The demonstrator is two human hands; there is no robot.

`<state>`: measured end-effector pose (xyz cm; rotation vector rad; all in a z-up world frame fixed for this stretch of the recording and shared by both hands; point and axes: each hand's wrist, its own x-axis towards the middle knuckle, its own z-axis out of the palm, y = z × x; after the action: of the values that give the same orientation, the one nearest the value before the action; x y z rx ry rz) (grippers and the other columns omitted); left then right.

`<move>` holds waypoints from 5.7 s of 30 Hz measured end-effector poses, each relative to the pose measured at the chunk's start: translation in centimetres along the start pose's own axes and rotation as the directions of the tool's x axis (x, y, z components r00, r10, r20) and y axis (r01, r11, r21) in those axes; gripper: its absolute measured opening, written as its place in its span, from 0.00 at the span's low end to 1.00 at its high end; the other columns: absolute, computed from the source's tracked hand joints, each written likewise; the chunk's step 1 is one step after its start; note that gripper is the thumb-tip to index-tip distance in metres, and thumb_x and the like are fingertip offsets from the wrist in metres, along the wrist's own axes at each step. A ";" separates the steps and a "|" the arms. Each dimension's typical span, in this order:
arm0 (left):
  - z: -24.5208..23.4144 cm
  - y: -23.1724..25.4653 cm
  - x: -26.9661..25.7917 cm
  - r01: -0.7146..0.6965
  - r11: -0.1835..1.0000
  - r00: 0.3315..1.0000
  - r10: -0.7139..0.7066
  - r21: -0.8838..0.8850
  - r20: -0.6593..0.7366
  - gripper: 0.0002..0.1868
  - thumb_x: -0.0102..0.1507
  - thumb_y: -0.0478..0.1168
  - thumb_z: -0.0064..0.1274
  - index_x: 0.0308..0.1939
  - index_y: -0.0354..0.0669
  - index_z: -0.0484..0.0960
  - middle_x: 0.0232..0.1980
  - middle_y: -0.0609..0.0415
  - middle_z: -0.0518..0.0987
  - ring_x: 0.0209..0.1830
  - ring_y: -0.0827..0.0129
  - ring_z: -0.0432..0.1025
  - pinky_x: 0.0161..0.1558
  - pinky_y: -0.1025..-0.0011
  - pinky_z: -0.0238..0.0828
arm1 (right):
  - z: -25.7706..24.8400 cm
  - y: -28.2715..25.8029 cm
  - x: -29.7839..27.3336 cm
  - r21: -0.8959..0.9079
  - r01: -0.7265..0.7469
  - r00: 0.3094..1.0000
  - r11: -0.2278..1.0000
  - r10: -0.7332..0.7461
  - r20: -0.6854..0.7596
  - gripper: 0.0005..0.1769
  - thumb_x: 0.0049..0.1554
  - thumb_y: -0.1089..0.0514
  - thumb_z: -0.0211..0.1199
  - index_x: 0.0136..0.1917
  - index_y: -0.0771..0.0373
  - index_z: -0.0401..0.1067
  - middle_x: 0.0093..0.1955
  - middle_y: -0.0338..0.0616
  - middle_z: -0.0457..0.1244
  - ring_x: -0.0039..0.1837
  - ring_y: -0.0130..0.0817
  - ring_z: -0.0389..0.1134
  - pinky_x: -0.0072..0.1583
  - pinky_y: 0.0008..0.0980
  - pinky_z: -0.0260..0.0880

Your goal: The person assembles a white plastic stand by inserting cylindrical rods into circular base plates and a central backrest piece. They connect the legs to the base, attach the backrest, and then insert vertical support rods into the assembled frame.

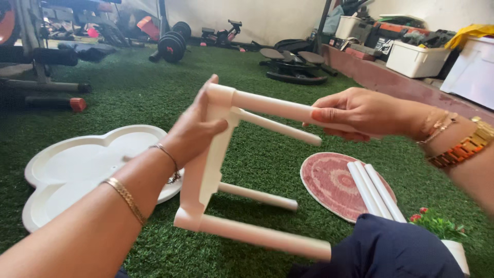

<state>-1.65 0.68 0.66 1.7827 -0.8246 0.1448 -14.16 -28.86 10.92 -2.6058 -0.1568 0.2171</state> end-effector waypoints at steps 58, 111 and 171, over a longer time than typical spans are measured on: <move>2.7 1.1 2.1 -0.108 0.912 0.986 0.149 0.397 -0.075 0.34 0.60 0.56 0.59 0.68 0.51 0.72 0.50 0.43 0.84 0.49 0.52 0.79 0.51 0.59 0.74 | 5.9 -1.7 3.7 0.546 -0.270 0.957 0.793 0.156 0.246 0.30 0.60 0.29 0.48 0.32 0.54 0.59 0.22 0.30 0.50 0.19 0.20 0.51 0.21 0.25 0.55; -0.8 -1.8 -4.2 0.541 0.730 0.812 -0.583 -0.417 0.034 0.35 0.62 0.56 0.48 0.69 0.43 0.67 0.57 0.46 0.76 0.59 0.62 0.69 0.63 0.58 0.62 | 19.5 10.3 3.3 0.445 0.009 0.906 0.896 0.181 -0.383 0.17 0.55 0.51 0.65 0.53 0.63 0.74 0.46 0.46 0.71 0.48 0.34 0.72 0.50 0.34 0.74; 8.7 7.9 -8.0 0.272 0.962 0.959 -0.268 -0.026 0.094 0.23 0.63 0.42 0.50 0.63 0.49 0.78 0.52 0.57 0.85 0.46 0.73 0.77 0.47 0.72 0.77 | 6.0 2.1 -11.2 0.925 0.367 0.927 -0.103 -0.044 -0.373 0.25 0.58 0.62 0.54 0.67 0.74 0.60 0.57 0.54 0.63 0.58 0.46 0.69 0.60 0.44 0.73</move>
<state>-14.91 -4.42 -0.27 1.8564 -0.6341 -0.1310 -26.13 -29.49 6.12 -0.9295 -0.2092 -0.1084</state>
